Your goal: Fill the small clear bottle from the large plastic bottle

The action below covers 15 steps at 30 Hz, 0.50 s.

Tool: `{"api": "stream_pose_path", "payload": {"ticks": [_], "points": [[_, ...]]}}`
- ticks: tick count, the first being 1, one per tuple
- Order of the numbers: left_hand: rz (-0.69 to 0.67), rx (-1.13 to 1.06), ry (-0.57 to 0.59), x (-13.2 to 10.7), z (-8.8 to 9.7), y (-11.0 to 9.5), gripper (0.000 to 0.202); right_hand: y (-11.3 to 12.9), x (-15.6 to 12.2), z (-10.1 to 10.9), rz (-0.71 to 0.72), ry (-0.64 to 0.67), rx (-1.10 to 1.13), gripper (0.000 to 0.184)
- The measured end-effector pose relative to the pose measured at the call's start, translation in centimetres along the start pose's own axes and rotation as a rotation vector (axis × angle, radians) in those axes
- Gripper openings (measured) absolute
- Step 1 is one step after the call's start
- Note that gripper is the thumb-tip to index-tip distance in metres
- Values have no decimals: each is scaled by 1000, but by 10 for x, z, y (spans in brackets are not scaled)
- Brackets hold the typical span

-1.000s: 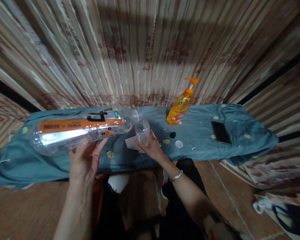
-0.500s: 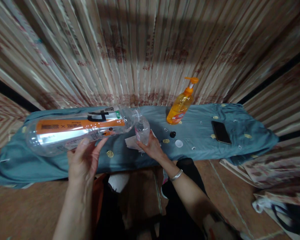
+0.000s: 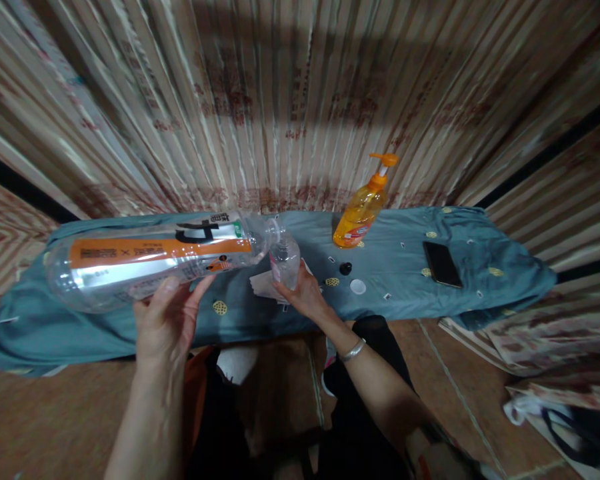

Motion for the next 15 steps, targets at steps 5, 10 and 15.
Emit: {"api": "stream_pose_path", "payload": {"ticks": [5, 10, 15], "points": [[-7, 15, 4, -1, 1, -3, 43, 1, 0, 1, -9, 11, -3, 68], [-22, 39, 10, -1, -1, -5, 44, 2, -1, 2, -7, 15, -23, 68], [-12, 41, 6, -2, -2, -6, 40, 4, -1, 3, 6, 6, -28, 67]]}}
Point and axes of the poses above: each hand's wrist, its own x-axis towards the middle knuckle, its own z-axis out of the back of the hand, y = z × x, the point moved 5 cm from there along x, towards the middle knuckle, and after that the axes turned 11 degrees about -z, right-handed, at the moved point
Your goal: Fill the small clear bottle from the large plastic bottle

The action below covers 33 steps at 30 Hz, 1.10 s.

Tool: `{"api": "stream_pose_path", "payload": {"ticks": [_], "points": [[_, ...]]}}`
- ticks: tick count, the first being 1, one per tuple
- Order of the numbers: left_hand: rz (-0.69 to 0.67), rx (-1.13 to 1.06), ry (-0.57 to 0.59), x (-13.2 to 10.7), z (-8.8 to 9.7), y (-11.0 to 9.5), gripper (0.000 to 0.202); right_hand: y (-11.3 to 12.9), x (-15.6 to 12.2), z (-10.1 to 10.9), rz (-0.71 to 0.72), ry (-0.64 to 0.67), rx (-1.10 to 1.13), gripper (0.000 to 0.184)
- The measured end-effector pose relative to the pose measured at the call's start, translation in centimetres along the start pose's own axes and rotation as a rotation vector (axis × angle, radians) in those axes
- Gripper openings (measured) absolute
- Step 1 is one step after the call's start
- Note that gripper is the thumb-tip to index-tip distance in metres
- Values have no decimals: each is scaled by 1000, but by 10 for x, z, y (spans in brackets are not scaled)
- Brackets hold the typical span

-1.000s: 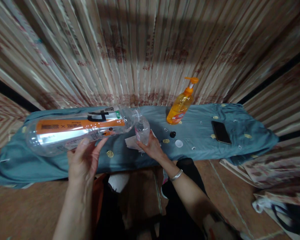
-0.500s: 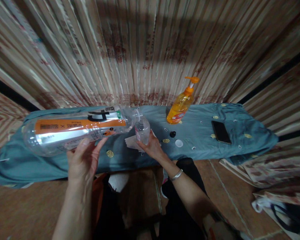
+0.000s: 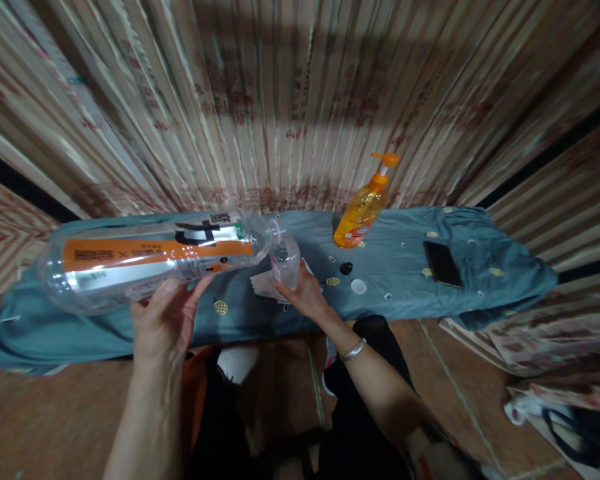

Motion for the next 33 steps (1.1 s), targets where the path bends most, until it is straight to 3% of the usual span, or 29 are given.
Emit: {"api": "stream_pose_path", "payload": {"ticks": [33], "points": [[-51, -42, 16, 1, 1, -7, 44, -4, 0, -7, 23, -9, -26, 67]]}}
Point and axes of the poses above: each hand's wrist, its own x-axis towards the middle knuckle, its own z-axis out of the back of the hand, y = z × x, the point moved 5 cm from there along x, towards the middle knuckle, and after that the axes turned 11 degrees about -z, right-handed, at the moved point
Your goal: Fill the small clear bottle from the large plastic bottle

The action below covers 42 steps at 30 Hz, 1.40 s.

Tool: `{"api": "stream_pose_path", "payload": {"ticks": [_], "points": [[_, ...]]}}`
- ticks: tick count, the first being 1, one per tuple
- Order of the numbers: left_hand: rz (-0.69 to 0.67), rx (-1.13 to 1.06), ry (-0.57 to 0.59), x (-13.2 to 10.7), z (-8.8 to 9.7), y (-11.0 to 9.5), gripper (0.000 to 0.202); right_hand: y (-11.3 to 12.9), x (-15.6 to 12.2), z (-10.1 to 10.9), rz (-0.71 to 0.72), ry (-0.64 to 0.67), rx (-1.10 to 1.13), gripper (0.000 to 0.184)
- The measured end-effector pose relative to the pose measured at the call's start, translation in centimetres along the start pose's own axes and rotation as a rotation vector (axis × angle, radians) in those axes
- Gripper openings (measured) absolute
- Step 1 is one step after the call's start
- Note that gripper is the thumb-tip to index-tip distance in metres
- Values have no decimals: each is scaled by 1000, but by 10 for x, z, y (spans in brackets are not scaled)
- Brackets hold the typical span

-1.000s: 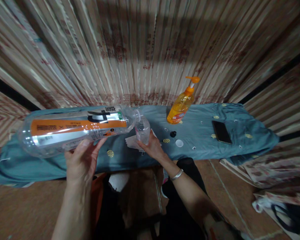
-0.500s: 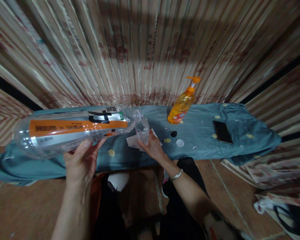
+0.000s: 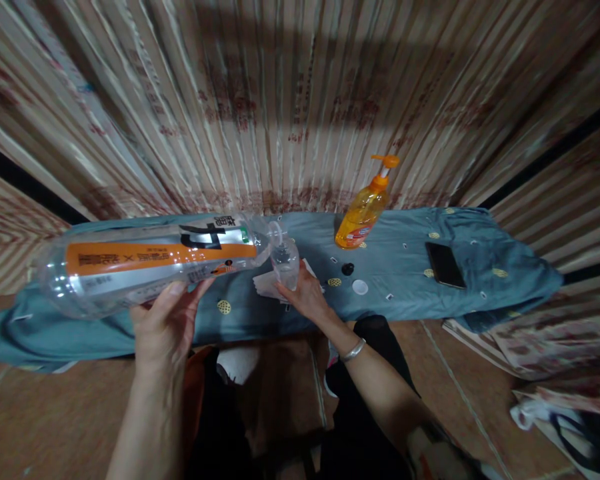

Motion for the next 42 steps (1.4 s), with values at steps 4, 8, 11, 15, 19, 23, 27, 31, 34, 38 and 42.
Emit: {"api": "stream_pose_path", "payload": {"ticks": [4, 8, 11, 15, 19, 23, 27, 31, 34, 38, 42], "points": [[-9, 11, 5, 1, 1, 1, 50, 0, 0, -1, 1, 0, -28, 68], [8, 21, -13, 1, 2, 3, 48, -1, 0, -2, -2, -11, -56, 72], [9, 20, -11, 1, 3, 3, 45, -2, -1, -2, -4, -7, -70, 79], [8, 26, 5, 1, 2, 3, 44, 2, -2, 1, -46, 25, -71, 85], [14, 27, 9, 0, 0, 2, 48, 8, -2, 5, -90, 69, -38, 94], [2, 33, 4, -1, 0, 3, 49, 8, -1, 5, -90, 61, 2, 94], [-16, 26, 10, -1, 1, 4, 47, 3, -1, 1, -70, 32, 16, 93], [-26, 18, 14, -1, 1, 3, 41, 0, -1, 0, -68, 9, 44, 93], [-20, 18, 17, -1, 1, 3, 41, -1, -1, -2, -84, -4, 44, 92], [-11, 31, 17, 0, 0, 4, 44, -2, 0, -3, -88, -13, 22, 86], [-15, 32, 26, 0, -1, 3, 52, -2, 1, -4, -89, -21, -21, 78]]}}
Point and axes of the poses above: each hand's wrist, its own x-axis towards the middle knuckle, its own z-axis out of the back of the hand, y = z × x, the point moved 5 cm from there along x, towards the middle knuckle, and after that the axes turned 11 degrees about -z, right-handed, at the moved point
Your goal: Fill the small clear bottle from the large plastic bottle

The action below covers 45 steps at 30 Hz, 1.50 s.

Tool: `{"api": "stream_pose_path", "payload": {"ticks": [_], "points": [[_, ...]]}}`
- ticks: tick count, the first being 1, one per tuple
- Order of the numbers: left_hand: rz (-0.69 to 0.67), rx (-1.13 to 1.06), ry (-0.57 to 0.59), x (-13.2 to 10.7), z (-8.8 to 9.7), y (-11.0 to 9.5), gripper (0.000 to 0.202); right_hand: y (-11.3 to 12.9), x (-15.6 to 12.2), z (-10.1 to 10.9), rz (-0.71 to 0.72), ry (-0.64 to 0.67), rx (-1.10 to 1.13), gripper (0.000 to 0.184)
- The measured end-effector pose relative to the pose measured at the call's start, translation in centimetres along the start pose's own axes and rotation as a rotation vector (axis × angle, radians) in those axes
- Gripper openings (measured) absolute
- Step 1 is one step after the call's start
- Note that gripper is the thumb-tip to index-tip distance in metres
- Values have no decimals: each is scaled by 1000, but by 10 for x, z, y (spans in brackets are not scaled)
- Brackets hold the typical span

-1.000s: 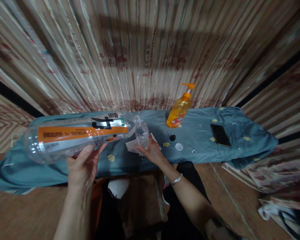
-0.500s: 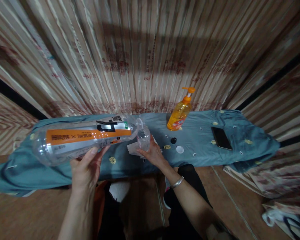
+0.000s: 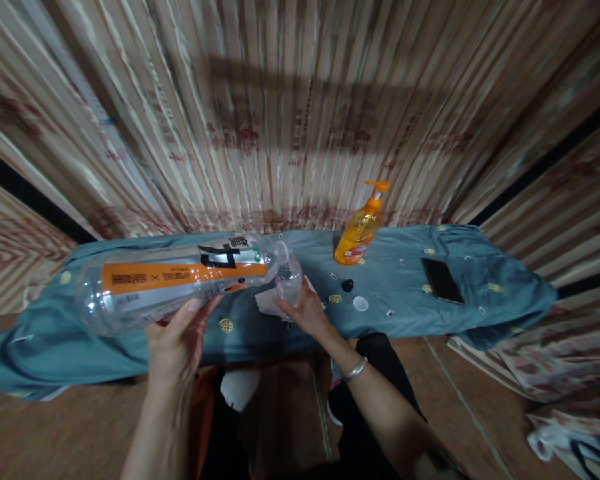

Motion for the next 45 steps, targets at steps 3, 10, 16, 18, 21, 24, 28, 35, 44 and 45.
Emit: {"api": "stream_pose_path", "payload": {"ticks": [3, 10, 16, 18, 21, 24, 28, 35, 44, 45], "points": [[6, 6, -4, -1, 0, 0, 48, 1, 0, 0, -12, 1, -18, 75], [5, 2, -20, -2, 2, 2, 40, 5, 0, 3, -6, -4, -52, 72], [-1, -7, -20, -2, 0, 0, 41, 6, -1, 4, 2, 17, -32, 65], [2, -4, -18, -1, 0, 0, 42, 5, -1, 4, 10, 8, -13, 64], [4, 2, -17, -1, -1, 0, 45, 3, 0, 3, 16, -7, 2, 65], [-1, -1, -15, -1, -1, -1, 43, 2, 1, 2, 15, -6, -2, 67], [-3, -13, 0, -1, -2, -2, 46, 3, 1, 2, 0, -4, -29, 69], [-23, -10, 10, -1, -2, 0, 44, 3, 2, 1, -14, -4, -68, 70], [-11, -11, -1, -1, -1, 0, 49, 5, 1, 2, 9, -18, -40, 66], [-11, -10, 2, -1, -1, 0, 49, 6, 1, 2, 8, -14, -38, 65]]}}
Point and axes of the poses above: each hand's wrist, its own x-axis towards the middle knuckle, its own z-axis out of the back of the hand, y = z × x, the point moved 5 cm from there along x, towards the middle knuckle, and after that the axes turned 11 degrees about -z, right-handed, at the moved point
